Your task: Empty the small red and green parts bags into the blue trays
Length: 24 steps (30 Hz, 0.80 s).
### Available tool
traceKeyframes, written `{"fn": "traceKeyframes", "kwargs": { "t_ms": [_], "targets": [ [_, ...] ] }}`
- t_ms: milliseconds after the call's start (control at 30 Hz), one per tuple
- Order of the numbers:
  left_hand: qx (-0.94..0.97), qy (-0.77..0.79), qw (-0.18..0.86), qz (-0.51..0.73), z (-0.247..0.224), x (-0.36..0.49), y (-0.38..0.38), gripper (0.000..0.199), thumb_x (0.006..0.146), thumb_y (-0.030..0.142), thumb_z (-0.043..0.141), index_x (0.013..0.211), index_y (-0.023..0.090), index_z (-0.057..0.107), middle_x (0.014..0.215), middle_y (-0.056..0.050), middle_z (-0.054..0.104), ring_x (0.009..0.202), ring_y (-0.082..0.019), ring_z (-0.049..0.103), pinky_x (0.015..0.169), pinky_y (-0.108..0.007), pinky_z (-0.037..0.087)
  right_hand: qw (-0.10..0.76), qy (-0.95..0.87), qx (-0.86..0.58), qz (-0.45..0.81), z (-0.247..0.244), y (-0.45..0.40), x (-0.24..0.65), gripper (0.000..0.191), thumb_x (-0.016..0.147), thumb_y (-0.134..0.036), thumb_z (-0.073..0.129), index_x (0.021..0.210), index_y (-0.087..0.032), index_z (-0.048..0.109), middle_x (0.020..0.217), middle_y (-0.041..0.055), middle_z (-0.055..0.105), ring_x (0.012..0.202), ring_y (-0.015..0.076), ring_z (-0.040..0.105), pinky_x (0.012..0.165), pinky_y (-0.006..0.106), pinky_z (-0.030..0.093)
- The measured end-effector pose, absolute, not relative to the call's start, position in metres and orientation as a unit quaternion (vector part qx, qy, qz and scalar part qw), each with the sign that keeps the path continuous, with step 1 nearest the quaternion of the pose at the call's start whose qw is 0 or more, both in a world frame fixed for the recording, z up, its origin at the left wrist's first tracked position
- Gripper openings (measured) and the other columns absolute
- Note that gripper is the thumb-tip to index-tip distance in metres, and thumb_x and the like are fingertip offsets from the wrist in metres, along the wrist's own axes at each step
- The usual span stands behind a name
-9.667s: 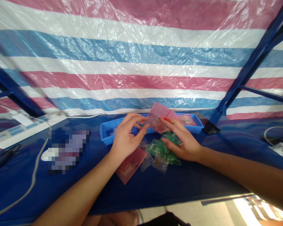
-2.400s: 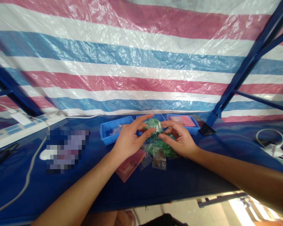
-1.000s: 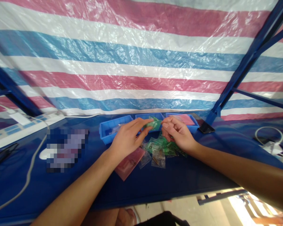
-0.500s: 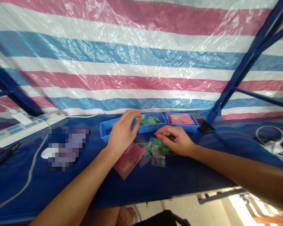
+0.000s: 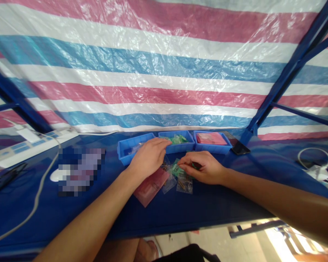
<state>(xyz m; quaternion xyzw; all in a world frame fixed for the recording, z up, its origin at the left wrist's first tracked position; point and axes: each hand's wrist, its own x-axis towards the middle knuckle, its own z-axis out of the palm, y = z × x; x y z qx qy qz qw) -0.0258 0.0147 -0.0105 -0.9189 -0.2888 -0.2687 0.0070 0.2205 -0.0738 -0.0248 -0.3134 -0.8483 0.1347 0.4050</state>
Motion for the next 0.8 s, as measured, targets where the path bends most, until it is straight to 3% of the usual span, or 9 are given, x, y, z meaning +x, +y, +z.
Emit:
{"fn": "traceKeyframes", "kwargs": {
  "t_ms": [100, 167, 267, 333, 467, 567, 667, 800],
  "targets": [
    [-0.916, -0.288, 0.013, -0.279, -0.01, -0.025, 0.011, 0.044, 0.107, 0.015, 0.048, 0.146, 0.021, 0.067, 0.145, -0.01, 0.07, 0.136, -0.028, 0.065, 0.12, -0.051, 0.051, 0.368, -0.891, -0.242, 0.107, -0.019, -0.076, 0.217, 0.019, 0.102, -0.028, 0.071, 0.12, -0.024, 0.076, 0.098, 0.0087, 0.079, 0.091, 0.0239, 0.072, 0.085, 0.04, 0.06],
    [-0.912, -0.287, 0.017, -0.293, -0.01, -0.024, 0.01, 0.043, 0.107, 0.015, 0.047, 0.145, 0.021, 0.067, 0.15, -0.01, 0.066, 0.14, -0.027, 0.061, 0.122, -0.051, 0.05, 0.334, -0.917, -0.2, 0.091, -0.018, -0.08, 0.212, 0.028, 0.099, -0.031, 0.076, 0.126, -0.025, 0.076, 0.121, 0.0131, 0.08, 0.118, 0.0294, 0.071, 0.104, 0.048, 0.059],
    [-0.905, -0.29, 0.018, -0.309, -0.009, -0.024, 0.011, 0.039, 0.108, 0.017, 0.045, 0.14, 0.019, 0.068, 0.149, -0.011, 0.064, 0.141, -0.028, 0.059, 0.123, -0.051, 0.049, 0.271, -0.944, -0.183, 0.041, -0.02, -0.091, 0.204, 0.038, 0.098, -0.042, 0.078, 0.131, -0.021, 0.077, 0.156, 0.0179, 0.064, 0.155, 0.0375, 0.047, 0.124, 0.058, 0.046],
    [-0.9, -0.293, 0.009, -0.322, -0.008, -0.025, 0.011, 0.037, 0.109, 0.019, 0.045, 0.138, 0.019, 0.069, 0.146, -0.011, 0.065, 0.138, -0.028, 0.061, 0.121, -0.05, 0.05, 0.229, -0.953, -0.199, 0.021, -0.022, -0.096, 0.2, 0.045, 0.101, -0.046, 0.074, 0.137, -0.019, 0.075, 0.163, 0.0194, 0.057, 0.162, 0.04, 0.037, 0.127, 0.063, 0.04],
    [-0.885, -0.293, -0.025, -0.361, -0.003, -0.027, 0.01, 0.034, 0.111, 0.023, 0.046, 0.134, 0.02, 0.071, 0.14, -0.011, 0.067, 0.133, -0.027, 0.062, 0.119, -0.048, 0.051, 0.19, -0.956, -0.222, 0.027, -0.026, -0.098, 0.197, 0.048, 0.109, -0.04, 0.063, 0.15, -0.017, 0.065, 0.158, 0.0186, 0.063, 0.16, 0.0376, 0.041, 0.13, 0.064, 0.035],
    [-0.871, -0.29, -0.041, -0.396, 0.003, -0.026, 0.008, 0.032, 0.112, 0.028, 0.047, 0.129, 0.019, 0.073, 0.134, -0.011, 0.07, 0.131, -0.026, 0.063, 0.118, -0.046, 0.05, 0.215, -0.953, -0.21, 0.034, -0.025, -0.096, 0.198, 0.045, 0.11, -0.034, 0.06, 0.15, -0.015, 0.063, 0.154, 0.0164, 0.067, 0.157, 0.0359, 0.045, 0.132, 0.061, 0.033],
    [-0.85, -0.291, -0.066, -0.433, 0.009, -0.025, 0.005, 0.03, 0.112, 0.033, 0.05, 0.122, 0.02, 0.075, 0.125, -0.01, 0.073, 0.122, -0.024, 0.068, 0.112, -0.042, 0.053, 0.311, -0.929, -0.194, 0.059, -0.021, -0.092, 0.203, 0.041, 0.108, -0.027, 0.064, 0.148, -0.018, 0.063, 0.145, 0.0144, 0.072, 0.146, 0.0311, 0.059, 0.129, 0.056, 0.04],
    [-0.811, -0.318, -0.084, -0.484, 0.018, -0.029, 0.002, 0.036, 0.114, 0.041, 0.047, 0.111, 0.021, 0.076, 0.114, -0.007, 0.078, 0.113, -0.024, 0.071, 0.106, -0.039, 0.053, 0.469, -0.829, -0.273, 0.134, -0.019, -0.081, 0.215, 0.025, 0.101, -0.028, 0.075, 0.126, -0.027, 0.074, 0.124, 0.0107, 0.077, 0.118, 0.0271, 0.072, 0.106, 0.046, 0.059]
  ]
}}
